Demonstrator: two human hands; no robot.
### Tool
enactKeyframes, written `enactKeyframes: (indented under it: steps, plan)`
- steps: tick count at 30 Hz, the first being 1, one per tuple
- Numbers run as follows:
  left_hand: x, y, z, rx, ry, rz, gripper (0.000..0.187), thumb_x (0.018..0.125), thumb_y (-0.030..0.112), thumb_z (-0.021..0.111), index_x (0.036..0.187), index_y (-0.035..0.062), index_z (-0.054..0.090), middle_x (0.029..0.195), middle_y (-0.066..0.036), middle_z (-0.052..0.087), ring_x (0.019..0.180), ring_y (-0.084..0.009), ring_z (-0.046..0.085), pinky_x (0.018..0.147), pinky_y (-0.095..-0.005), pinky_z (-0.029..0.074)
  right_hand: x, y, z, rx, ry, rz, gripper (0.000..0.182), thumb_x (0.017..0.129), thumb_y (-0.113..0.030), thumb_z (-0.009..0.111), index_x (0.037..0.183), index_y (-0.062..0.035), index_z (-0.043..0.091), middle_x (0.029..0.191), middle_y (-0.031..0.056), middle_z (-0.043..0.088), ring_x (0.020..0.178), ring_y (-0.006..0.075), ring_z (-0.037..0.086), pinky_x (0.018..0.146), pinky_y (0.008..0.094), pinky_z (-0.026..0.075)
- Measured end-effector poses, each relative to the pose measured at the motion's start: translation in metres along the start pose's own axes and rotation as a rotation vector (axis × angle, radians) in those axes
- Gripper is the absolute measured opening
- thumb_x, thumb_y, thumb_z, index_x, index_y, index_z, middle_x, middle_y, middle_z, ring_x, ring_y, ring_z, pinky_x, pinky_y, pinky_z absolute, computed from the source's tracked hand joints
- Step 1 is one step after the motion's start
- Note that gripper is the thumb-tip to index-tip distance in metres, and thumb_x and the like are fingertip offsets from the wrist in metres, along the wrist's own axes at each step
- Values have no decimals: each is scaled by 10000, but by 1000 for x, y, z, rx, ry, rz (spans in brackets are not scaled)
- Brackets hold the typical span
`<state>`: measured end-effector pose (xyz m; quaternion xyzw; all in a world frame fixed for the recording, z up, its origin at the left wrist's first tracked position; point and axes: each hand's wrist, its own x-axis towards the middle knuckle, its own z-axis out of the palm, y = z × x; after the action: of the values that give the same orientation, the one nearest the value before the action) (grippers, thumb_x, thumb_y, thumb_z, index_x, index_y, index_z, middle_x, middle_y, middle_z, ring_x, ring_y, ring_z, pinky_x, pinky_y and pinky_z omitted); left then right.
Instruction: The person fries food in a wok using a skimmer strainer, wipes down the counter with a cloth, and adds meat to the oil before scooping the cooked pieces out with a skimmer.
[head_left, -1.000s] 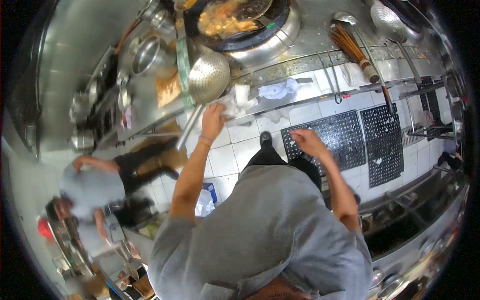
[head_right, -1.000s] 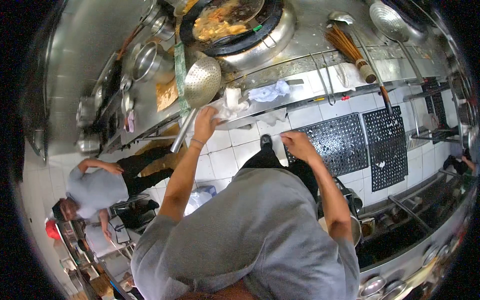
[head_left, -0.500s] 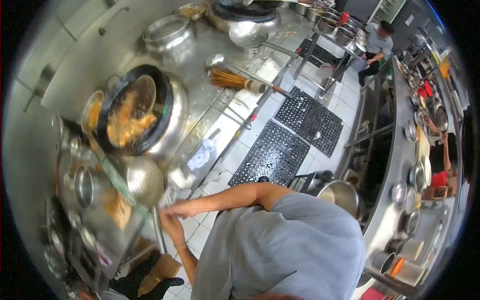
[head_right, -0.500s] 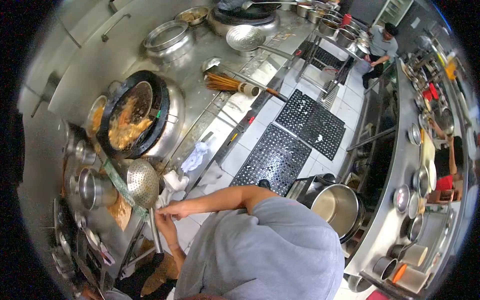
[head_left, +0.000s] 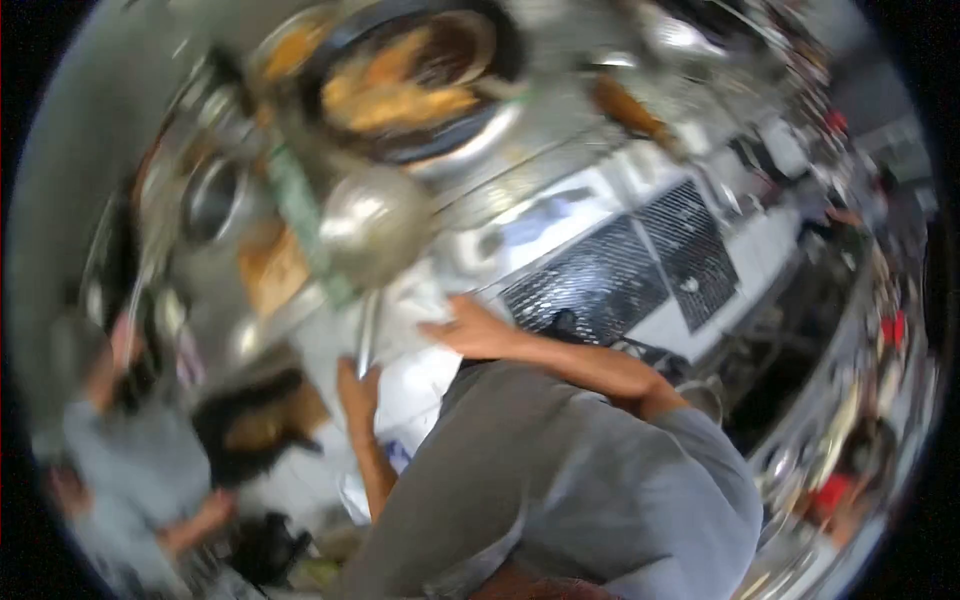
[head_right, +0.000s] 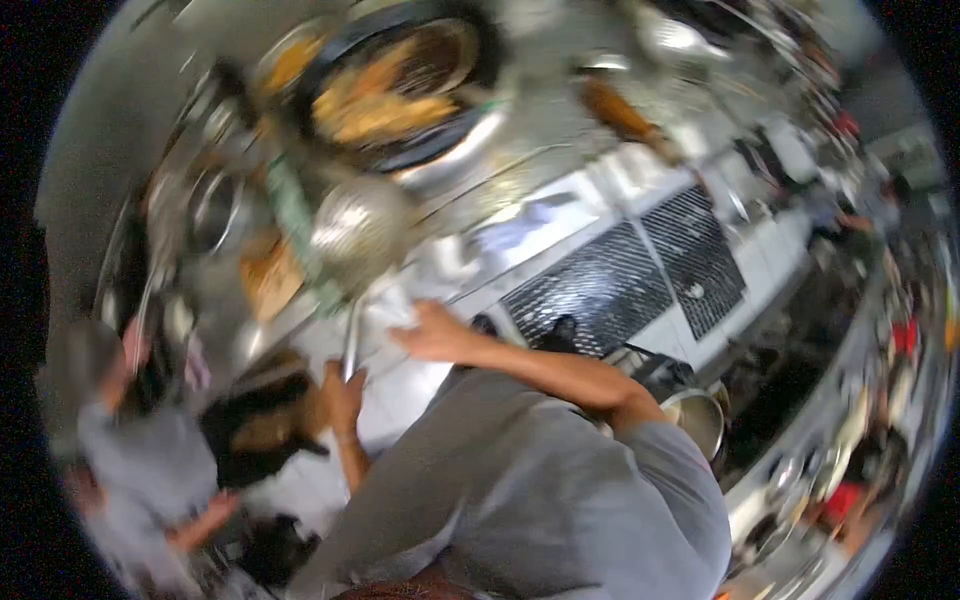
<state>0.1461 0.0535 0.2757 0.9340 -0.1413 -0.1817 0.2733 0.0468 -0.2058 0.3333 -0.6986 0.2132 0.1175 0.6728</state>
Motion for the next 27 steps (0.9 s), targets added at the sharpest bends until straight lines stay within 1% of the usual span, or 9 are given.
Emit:
enactKeyframes:
  steps: [5, 8, 10, 12, 14, 17, 18, 20, 27]
  plan:
    - [-2, 10, -5, 80, 62, 50, 487, 765, 215, 731, 1098, -72, 523, 1125, -300, 558, 1032, -417, 556, 865, -464, 450, -99, -54, -63, 127, 261, -110, 215, 875, -126, 609, 1022, 27, 644, 835, 100, 678, 747, 136, 603, 686, 298, 489]
    - [-5, 25, -7, 148, 142, 103, 420, 767, 226, 723, 1031, -43, 536, 907, -239, 613, 858, -382, 609, 748, -440, 487, -143, -30, -86, 230, 560, 35, 221, 861, -116, 624, 1003, 53, 640, 814, 70, 662, 730, 105, 570, 672, 278, 468]
    - [-6, 40, -14, 216, -101, -50, 441, 780, 232, 715, 1034, -73, 523, 847, -271, 637, 819, -449, 606, 731, -473, 499, -163, -17, -101, 306, 592, 29, 224, 855, -126, 631, 986, 56, 642, 803, 60, 656, 720, 102, 562, 664, 273, 461]
    - [-18, 49, -4, 324, -31, 165, 389, 819, 228, 673, 978, -86, 508, 682, -225, 625, 620, -397, 630, 582, -448, 515, -179, -6, -115, 389, 634, 27, 228, 849, -135, 639, 969, 59, 643, 793, 51, 649, 709, 99, 555, 657, 268, 453]
    - [-34, 102, 1, -100, -223, -255, 358, 851, 222, 630, 953, -90, 486, 667, -213, 614, 506, -301, 635, 468, -390, 503, -193, 13, -131, 294, 685, 74, 235, 843, -168, 640, 939, 46, 654, 760, 40, 640, 689, 107, 548, 634, 271, 442]
    - [-42, 121, 40, -316, -210, -293, 353, 884, 263, 598, 967, -53, 464, 661, -159, 604, 443, -225, 621, 359, -305, 491, -214, 65, -152, 134, 684, 205, 283, 819, -220, 667, 961, 24, 642, 792, 72, 649, 731, 156, 586, 665, 327, 456]
    - [-43, 119, 52, -278, -143, -238, 381, 889, 294, 600, 948, -55, 459, 670, -170, 612, 463, -282, 624, 403, -349, 506, -221, 69, -157, 46, 703, 161, 273, 819, -214, 654, 958, 21, 641, 748, 89, 654, 705, 156, 588, 660, 346, 465]
    - [-42, 115, 67, 232, 108, 100, 627, 880, 362, 628, 1215, -131, 433, 1035, -332, 578, 1021, -466, 563, 886, -458, 459, -237, 87, -165, -80, 765, 159, 309, 810, -198, 633, 1035, 13, 624, 867, 226, 674, 858, 336, 673, 760, 389, 491]
    - [-59, 241, 93, 241, -10, 486, 580, 873, 308, 643, 1258, -88, 466, 1171, -303, 544, 1112, -440, 517, 959, -446, 413, -315, 148, -197, -33, 960, 222, 336, 806, -151, 620, 1111, -16, 588, 951, 253, 657, 940, 429, 619, 799, 441, 492]
